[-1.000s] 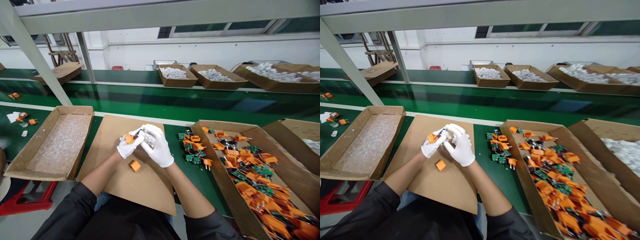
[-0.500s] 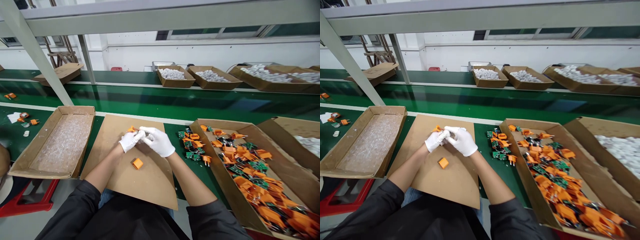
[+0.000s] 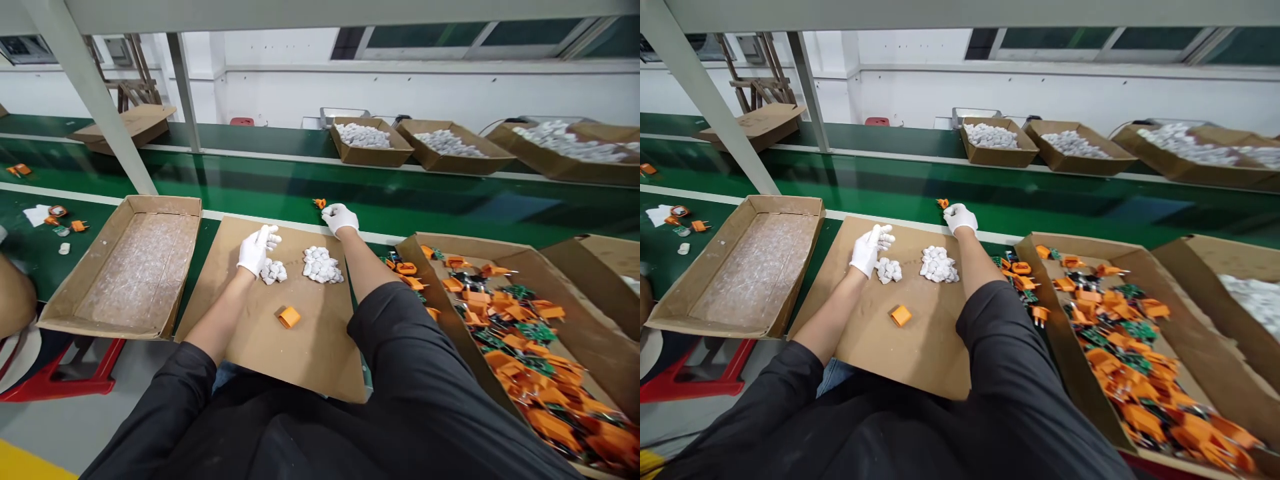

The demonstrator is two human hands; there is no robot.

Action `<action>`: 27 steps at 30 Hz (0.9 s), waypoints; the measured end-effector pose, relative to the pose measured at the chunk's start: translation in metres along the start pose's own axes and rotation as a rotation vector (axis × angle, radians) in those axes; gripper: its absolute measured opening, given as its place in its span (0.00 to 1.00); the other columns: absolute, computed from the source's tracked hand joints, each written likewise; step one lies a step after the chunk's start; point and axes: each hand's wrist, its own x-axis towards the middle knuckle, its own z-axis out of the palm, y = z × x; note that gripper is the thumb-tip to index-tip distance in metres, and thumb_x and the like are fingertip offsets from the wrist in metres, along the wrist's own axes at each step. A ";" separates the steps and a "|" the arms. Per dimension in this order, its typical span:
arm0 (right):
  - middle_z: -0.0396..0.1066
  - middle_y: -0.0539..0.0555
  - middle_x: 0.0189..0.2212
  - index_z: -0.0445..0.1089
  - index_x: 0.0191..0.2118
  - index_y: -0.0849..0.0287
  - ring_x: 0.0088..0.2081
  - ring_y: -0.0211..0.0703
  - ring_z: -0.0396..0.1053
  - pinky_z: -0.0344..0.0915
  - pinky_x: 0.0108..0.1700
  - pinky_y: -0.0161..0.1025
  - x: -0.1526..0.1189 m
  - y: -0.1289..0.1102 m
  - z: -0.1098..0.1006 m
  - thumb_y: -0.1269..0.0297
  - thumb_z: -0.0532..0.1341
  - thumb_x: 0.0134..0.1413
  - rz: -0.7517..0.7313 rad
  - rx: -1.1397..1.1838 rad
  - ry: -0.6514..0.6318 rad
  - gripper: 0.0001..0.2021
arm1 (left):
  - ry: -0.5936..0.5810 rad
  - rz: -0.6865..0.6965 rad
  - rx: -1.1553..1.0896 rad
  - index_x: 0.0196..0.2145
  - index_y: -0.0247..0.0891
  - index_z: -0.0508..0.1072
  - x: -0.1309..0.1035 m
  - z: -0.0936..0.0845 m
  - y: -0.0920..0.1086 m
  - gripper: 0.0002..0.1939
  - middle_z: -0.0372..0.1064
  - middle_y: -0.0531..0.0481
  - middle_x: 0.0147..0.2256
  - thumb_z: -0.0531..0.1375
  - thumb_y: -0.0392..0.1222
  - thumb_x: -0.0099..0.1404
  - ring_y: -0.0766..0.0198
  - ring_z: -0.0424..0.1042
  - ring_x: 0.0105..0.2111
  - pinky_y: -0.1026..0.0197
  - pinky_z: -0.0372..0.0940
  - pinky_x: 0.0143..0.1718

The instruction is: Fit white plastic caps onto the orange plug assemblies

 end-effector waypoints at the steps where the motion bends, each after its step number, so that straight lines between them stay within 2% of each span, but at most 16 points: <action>1: 0.68 0.58 0.52 0.67 0.53 0.58 0.48 0.45 0.70 0.70 0.49 0.49 0.000 0.002 0.001 0.59 0.58 0.63 0.058 -0.016 0.010 0.16 | 0.000 -0.005 0.006 0.44 0.31 0.77 0.000 0.000 0.000 0.26 0.75 0.45 0.30 0.54 0.57 0.65 0.71 0.66 0.26 0.65 0.62 0.33; 3: 0.67 0.57 0.53 0.67 0.53 0.58 0.48 0.45 0.70 0.70 0.50 0.50 -0.001 0.000 0.001 0.58 0.58 0.63 0.193 -0.040 0.048 0.15 | -0.008 -0.007 0.024 0.44 0.31 0.77 0.000 0.001 0.000 0.25 0.76 0.46 0.30 0.54 0.56 0.66 0.70 0.67 0.27 0.65 0.62 0.33; 5: 0.68 0.60 0.54 0.65 0.56 0.58 0.49 0.47 0.69 0.68 0.52 0.52 -0.003 -0.009 -0.001 0.60 0.59 0.63 0.224 -0.038 0.065 0.18 | -0.009 0.002 0.043 0.45 0.32 0.77 0.000 0.002 -0.001 0.24 0.76 0.46 0.31 0.54 0.55 0.66 0.70 0.68 0.27 0.65 0.62 0.34; 8: 0.71 0.66 0.52 0.58 0.63 0.63 0.51 0.51 0.69 0.63 0.56 0.52 -0.022 -0.034 -0.004 0.66 0.62 0.57 0.111 0.015 0.038 0.29 | 0.017 0.015 0.096 0.46 0.34 0.77 0.000 0.001 0.000 0.22 0.76 0.46 0.33 0.53 0.53 0.66 0.69 0.68 0.29 0.66 0.63 0.35; 9: 0.71 0.62 0.53 0.61 0.61 0.62 0.50 0.49 0.70 0.64 0.56 0.49 -0.034 -0.044 -0.004 0.66 0.62 0.57 0.050 0.041 0.008 0.27 | 0.021 0.017 0.126 0.47 0.34 0.76 -0.001 0.000 0.001 0.22 0.76 0.47 0.34 0.53 0.51 0.66 0.69 0.69 0.30 0.66 0.63 0.35; 11: 0.76 0.55 0.47 0.71 0.51 0.57 0.44 0.43 0.74 0.67 0.51 0.42 -0.066 -0.065 -0.004 0.63 0.62 0.56 -0.055 0.086 -0.088 0.17 | 0.019 0.018 0.191 0.48 0.36 0.76 -0.002 -0.002 0.002 0.21 0.77 0.47 0.36 0.52 0.49 0.67 0.68 0.69 0.32 0.66 0.63 0.35; 12: 0.77 0.54 0.44 0.73 0.48 0.56 0.41 0.43 0.74 0.68 0.48 0.41 -0.084 -0.075 -0.004 0.59 0.61 0.57 -0.135 0.094 -0.201 0.14 | 0.017 0.014 0.224 0.49 0.36 0.75 -0.002 -0.002 0.003 0.20 0.77 0.47 0.37 0.51 0.48 0.67 0.68 0.70 0.33 0.66 0.64 0.36; 15: 0.78 0.51 0.32 0.73 0.42 0.53 0.33 0.45 0.74 0.66 0.39 0.41 -0.134 -0.100 0.000 0.48 0.63 0.52 -0.252 -0.096 -0.434 0.17 | -0.011 0.002 0.329 0.52 0.37 0.74 -0.005 -0.003 0.006 0.21 0.76 0.45 0.41 0.51 0.47 0.68 0.67 0.71 0.36 0.65 0.65 0.37; 17: 0.77 0.54 0.32 0.71 0.40 0.56 0.32 0.47 0.72 0.63 0.34 0.40 -0.154 -0.110 0.006 0.46 0.62 0.52 -0.255 -0.229 -0.414 0.18 | -0.119 -0.016 0.436 0.55 0.38 0.71 -0.007 -0.002 0.007 0.22 0.76 0.44 0.44 0.52 0.47 0.68 0.66 0.72 0.37 0.65 0.66 0.38; 20: 0.76 0.57 0.32 0.69 0.37 0.59 0.31 0.47 0.71 0.59 0.31 0.39 -0.164 -0.112 0.018 0.52 0.59 0.56 -0.196 -0.251 -0.349 0.14 | -0.330 -0.071 0.568 0.60 0.38 0.67 -0.010 -0.003 0.011 0.27 0.76 0.43 0.44 0.58 0.49 0.65 0.65 0.73 0.35 0.64 0.68 0.36; 24: 0.76 0.54 0.31 0.68 0.37 0.58 0.31 0.45 0.72 0.62 0.33 0.38 -0.160 -0.098 0.028 0.60 0.60 0.55 -0.209 -0.041 -0.357 0.07 | -0.525 -0.171 0.687 0.62 0.39 0.63 -0.013 -0.008 0.019 0.35 0.77 0.45 0.41 0.64 0.47 0.59 0.66 0.72 0.27 0.62 0.69 0.31; 27: 0.75 0.51 0.29 0.67 0.43 0.58 0.31 0.42 0.72 0.66 0.35 0.39 -0.158 -0.089 0.028 0.67 0.59 0.54 -0.222 0.131 -0.365 0.10 | -0.637 -0.164 0.817 0.62 0.40 0.63 -0.011 -0.011 0.024 0.35 0.77 0.45 0.44 0.65 0.43 0.57 0.64 0.75 0.34 0.61 0.70 0.37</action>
